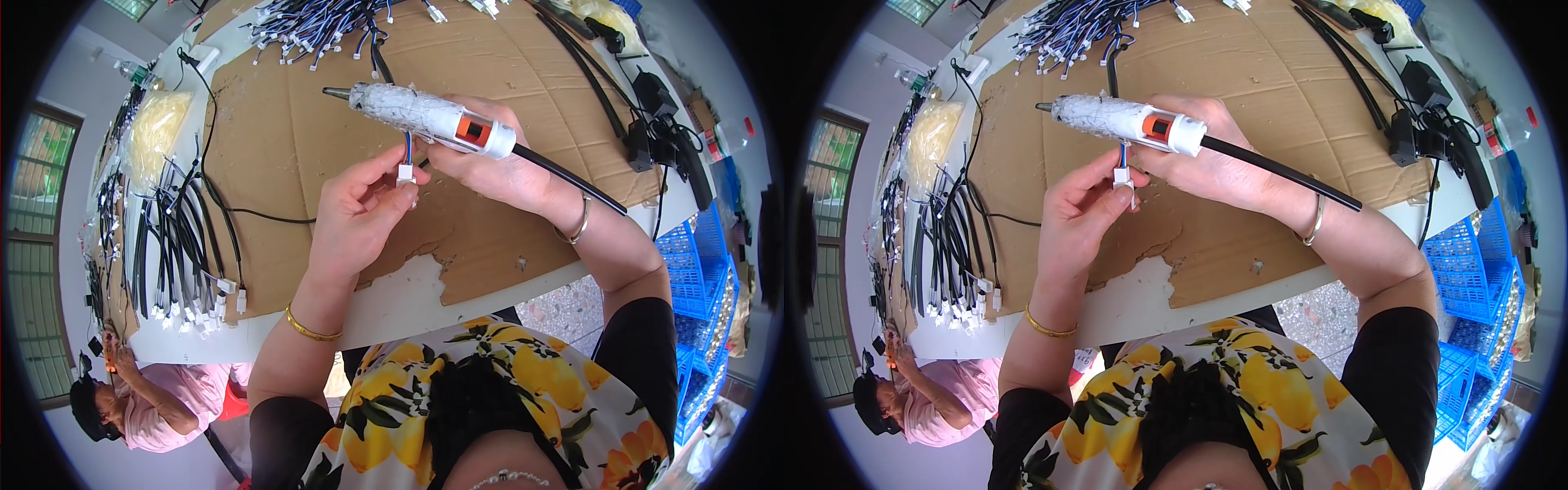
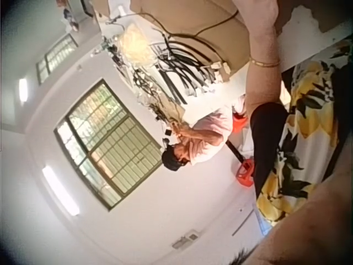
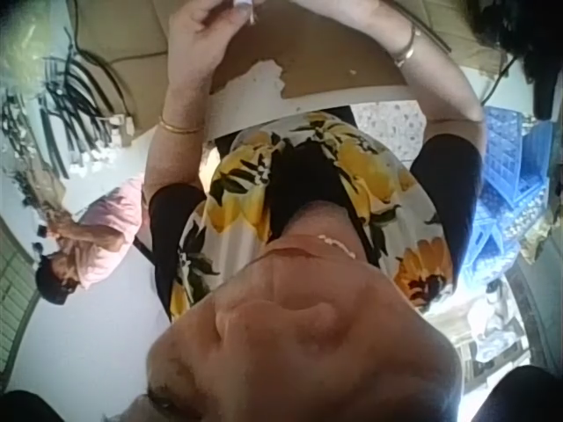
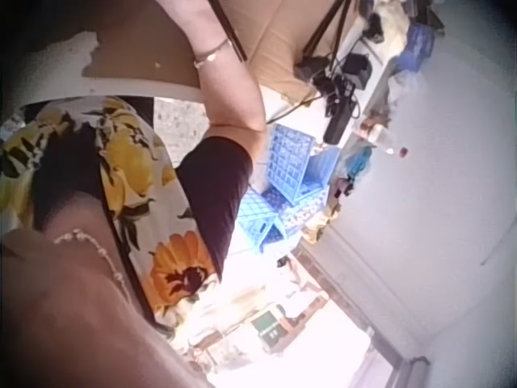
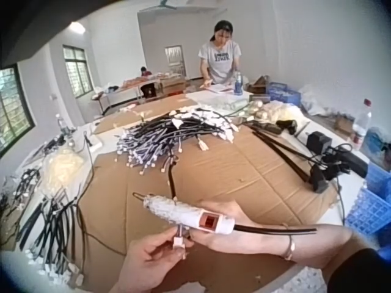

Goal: Apply hot glue to secure plastic components onto wires using a hot glue gun.

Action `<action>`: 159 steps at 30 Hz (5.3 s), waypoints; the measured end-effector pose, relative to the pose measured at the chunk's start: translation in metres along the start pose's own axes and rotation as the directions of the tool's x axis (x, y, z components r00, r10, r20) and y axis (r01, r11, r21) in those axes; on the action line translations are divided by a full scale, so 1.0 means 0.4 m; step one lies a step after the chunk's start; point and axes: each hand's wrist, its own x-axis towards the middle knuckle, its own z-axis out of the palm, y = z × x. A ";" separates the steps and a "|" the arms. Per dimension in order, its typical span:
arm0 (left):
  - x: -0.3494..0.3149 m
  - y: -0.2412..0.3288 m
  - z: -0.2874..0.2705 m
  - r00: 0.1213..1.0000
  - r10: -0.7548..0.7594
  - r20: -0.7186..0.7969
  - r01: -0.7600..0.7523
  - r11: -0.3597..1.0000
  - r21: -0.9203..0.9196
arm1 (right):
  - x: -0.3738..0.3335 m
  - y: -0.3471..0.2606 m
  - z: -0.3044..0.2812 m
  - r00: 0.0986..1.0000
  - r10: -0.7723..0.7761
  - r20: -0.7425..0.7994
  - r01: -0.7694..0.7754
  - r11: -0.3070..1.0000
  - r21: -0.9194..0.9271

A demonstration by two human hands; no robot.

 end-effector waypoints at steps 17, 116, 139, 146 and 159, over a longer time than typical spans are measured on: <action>-0.006 -0.005 -0.006 1.000 -0.009 -0.001 0.009 1.000 -0.014 | -0.002 0.000 0.006 0.998 0.062 0.009 -0.062 0.998 0.011; 0.004 0.007 -0.010 0.985 -0.161 0.069 0.175 0.909 -0.378 | 0.011 -0.004 0.004 0.996 -0.082 -0.025 0.083 0.996 0.029; 0.003 0.001 -0.022 0.981 -0.179 0.069 0.190 0.872 -0.450 | 0.022 0.042 0.012 0.802 -0.591 0.081 0.585 0.752 -0.303; 0.004 0.003 -0.022 0.985 -0.161 0.059 0.172 0.911 -0.376 | 0.011 0.011 0.015 0.992 -0.121 -0.039 0.119 0.992 -0.051; 0.009 0.023 -0.013 0.987 -0.159 0.002 0.150 0.926 -0.347 | 0.015 -0.008 0.010 0.995 0.090 0.044 -0.095 0.986 0.140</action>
